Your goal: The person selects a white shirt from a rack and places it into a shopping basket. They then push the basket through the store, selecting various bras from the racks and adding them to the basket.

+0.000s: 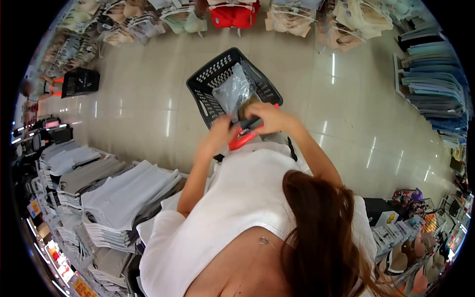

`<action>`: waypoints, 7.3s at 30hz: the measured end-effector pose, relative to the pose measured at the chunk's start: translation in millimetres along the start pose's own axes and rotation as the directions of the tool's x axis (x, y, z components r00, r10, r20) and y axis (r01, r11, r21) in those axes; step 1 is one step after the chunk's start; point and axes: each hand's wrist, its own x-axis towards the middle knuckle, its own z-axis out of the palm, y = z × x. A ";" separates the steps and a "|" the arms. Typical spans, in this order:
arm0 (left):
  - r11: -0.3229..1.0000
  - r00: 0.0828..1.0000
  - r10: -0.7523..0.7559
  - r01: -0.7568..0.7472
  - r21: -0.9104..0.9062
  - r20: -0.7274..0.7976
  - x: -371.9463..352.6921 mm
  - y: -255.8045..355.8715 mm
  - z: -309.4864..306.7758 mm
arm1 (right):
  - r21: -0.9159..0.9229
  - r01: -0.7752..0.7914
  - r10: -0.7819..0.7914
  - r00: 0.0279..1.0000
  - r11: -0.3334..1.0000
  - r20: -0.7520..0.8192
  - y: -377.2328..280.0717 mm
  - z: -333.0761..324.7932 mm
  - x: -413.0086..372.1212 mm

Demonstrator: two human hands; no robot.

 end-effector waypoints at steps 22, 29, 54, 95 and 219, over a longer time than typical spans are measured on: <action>0.964 0.945 0.212 -0.245 0.107 0.250 -42.6 -112.5 11.8 | -0.055 -0.458 0.420 0.752 0.887 0.509 31.2 118.6 47.8; 0.869 0.941 0.274 -0.332 0.367 0.200 -12.4 -164.5 -26.2 | 0.147 -0.545 0.376 0.726 0.825 0.576 32.4 163.7 65.5; 0.965 0.976 0.047 -0.100 0.244 0.213 112.5 22.7 103.5 | -0.209 -0.670 0.654 0.741 0.712 -0.150 97.9 -9.7 -86.3; 0.990 0.988 -0.087 0.100 -0.103 0.127 212.5 106.6 180.0 | -0.513 -0.400 0.382 0.912 0.759 -0.146 233.0 -158.0 -117.2; 0.956 0.570 -0.285 0.231 -0.183 -0.771 476.5 581.0 242.2 | 0.710 -0.538 0.217 0.840 0.455 0.498 236.0 -553.5 -185.9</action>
